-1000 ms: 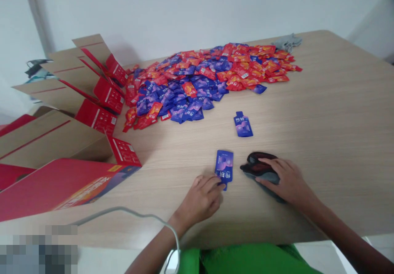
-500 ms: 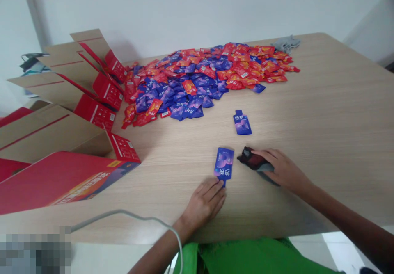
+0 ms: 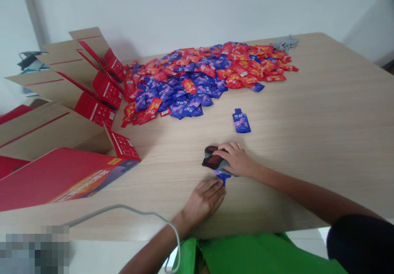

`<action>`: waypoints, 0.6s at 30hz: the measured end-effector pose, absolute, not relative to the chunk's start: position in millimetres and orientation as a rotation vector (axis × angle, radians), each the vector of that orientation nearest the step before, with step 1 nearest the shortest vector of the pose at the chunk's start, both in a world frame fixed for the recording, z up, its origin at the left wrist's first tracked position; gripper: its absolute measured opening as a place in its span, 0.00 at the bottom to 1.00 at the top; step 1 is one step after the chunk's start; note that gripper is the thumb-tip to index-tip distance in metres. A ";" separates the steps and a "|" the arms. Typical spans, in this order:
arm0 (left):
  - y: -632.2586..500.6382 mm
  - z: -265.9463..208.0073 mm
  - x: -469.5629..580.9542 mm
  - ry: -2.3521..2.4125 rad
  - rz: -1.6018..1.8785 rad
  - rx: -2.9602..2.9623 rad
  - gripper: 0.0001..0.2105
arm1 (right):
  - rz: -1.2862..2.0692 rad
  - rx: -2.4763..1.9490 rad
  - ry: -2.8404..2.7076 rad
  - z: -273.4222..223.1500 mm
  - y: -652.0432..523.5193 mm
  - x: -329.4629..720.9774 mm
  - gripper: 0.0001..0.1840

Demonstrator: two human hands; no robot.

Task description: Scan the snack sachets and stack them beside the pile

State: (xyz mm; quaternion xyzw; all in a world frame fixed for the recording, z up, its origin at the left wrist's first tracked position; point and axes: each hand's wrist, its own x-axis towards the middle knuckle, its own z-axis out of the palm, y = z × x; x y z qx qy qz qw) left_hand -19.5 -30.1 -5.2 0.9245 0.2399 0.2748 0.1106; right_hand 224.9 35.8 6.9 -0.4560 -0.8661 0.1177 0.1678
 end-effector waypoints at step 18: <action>-32.1 -5.2 -19.9 0.726 0.796 2.706 0.08 | 0.472 -1.115 -2.580 16.4 18.8 219.8 0.31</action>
